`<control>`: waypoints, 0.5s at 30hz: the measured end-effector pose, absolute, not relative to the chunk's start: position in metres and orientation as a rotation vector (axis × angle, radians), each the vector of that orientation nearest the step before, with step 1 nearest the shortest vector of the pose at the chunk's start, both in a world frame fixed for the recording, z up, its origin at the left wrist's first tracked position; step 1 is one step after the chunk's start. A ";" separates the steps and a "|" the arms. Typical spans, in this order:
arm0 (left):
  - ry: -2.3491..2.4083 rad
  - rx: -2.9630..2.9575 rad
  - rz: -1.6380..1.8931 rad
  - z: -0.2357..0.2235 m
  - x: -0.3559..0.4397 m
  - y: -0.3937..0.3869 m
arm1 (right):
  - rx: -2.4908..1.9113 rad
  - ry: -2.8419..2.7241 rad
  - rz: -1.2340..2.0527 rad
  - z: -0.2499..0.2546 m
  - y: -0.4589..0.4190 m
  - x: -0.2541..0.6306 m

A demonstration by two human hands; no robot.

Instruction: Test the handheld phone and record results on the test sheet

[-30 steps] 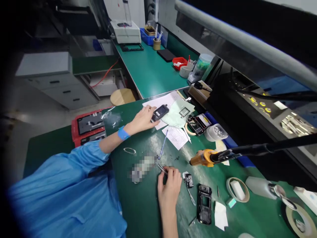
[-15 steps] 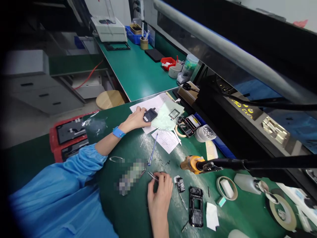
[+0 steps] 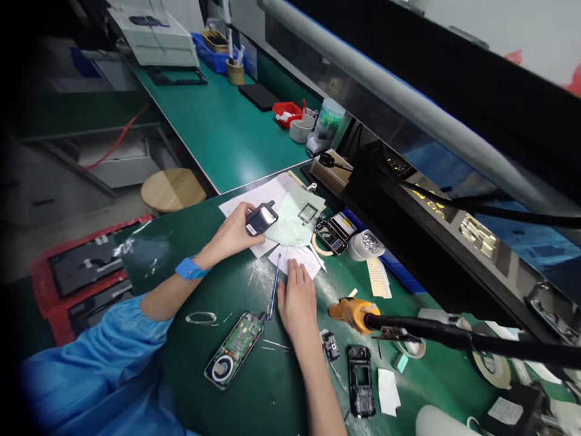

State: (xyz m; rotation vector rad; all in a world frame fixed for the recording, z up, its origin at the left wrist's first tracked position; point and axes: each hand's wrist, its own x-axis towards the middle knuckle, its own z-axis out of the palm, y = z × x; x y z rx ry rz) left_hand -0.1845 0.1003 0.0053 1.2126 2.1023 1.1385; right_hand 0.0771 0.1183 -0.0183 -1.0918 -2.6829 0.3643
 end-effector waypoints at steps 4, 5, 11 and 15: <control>1.771 1.101 1.313 -0.001 -0.170 0.105 | -1.099 -2.796 0.306 -0.006 0.117 0.076; 1.687 1.071 1.335 -0.003 -0.165 0.106 | -1.093 -2.808 0.308 -0.002 0.117 0.077; 1.356 0.828 1.412 -0.006 -0.143 0.105 | -1.423 -2.687 0.105 0.002 0.148 0.068; 1.198 0.677 1.438 -0.006 -0.142 0.105 | -1.527 -2.570 0.014 -0.016 0.174 0.067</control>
